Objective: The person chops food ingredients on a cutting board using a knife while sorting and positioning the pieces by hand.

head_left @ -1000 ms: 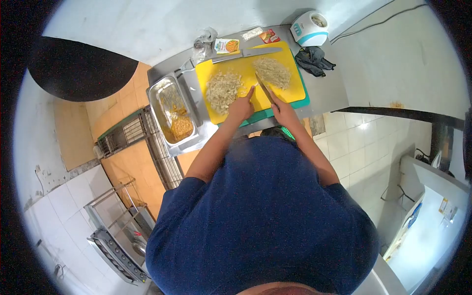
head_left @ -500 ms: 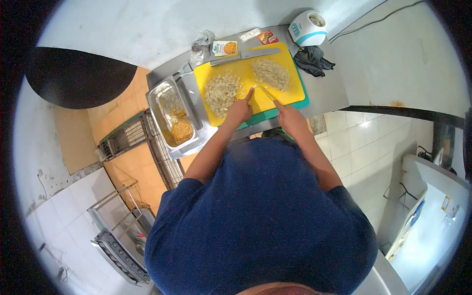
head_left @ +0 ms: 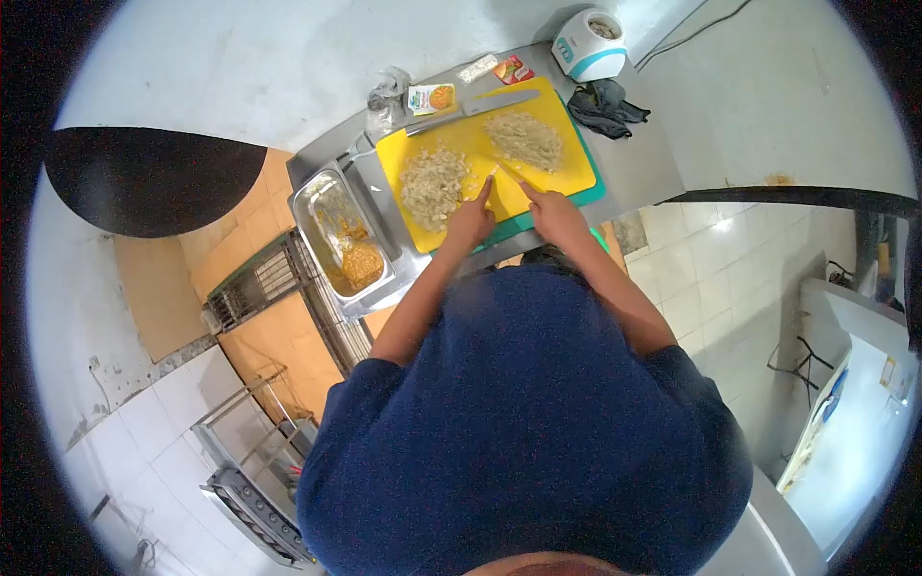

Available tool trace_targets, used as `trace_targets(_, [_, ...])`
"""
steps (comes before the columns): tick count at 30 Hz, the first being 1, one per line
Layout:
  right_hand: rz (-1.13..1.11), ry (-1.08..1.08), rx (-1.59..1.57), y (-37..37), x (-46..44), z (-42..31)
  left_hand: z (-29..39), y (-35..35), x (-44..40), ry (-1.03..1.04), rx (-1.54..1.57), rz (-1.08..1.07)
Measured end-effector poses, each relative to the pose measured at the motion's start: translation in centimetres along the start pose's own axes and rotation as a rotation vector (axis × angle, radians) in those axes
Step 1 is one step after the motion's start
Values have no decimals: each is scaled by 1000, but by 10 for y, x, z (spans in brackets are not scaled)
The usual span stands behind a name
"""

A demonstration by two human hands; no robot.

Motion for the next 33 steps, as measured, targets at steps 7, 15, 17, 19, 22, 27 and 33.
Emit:
trace_targets(7, [-84,61,32,-14,31,-5,6,-3,7,-23,-25,-6])
trace_targets(15, [-42,-16,104,10,2,-9,4,-4,7,-17,-3,-3])
trace_targets(17, [-56,-6,114,0,9,-15,3,-4,11,-6,26,7])
trace_targets(19, [-64,-4,134,-5,18,-15,5,-5,12,-2,24,21])
trace_targets(22, [-123,50,121,-6,26,-14,4,-3,15,1,12,44])
trace_targets(27, [-72,18,59,15,4,-5,5,-2,11,-3,-8,10])
trace_targets(33, [-72,37,32,-2,23,-8,2,-2,10,-19,0,3])
Point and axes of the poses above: each hand's wrist, its own x-axis away from the middle knuckle, its own y-axis out of the palm, z = x × y, the point moved 7 cm from there along -x, towards the middle knuckle, and after that the axes turned 2 degrees about y, right-handed, at the moved point
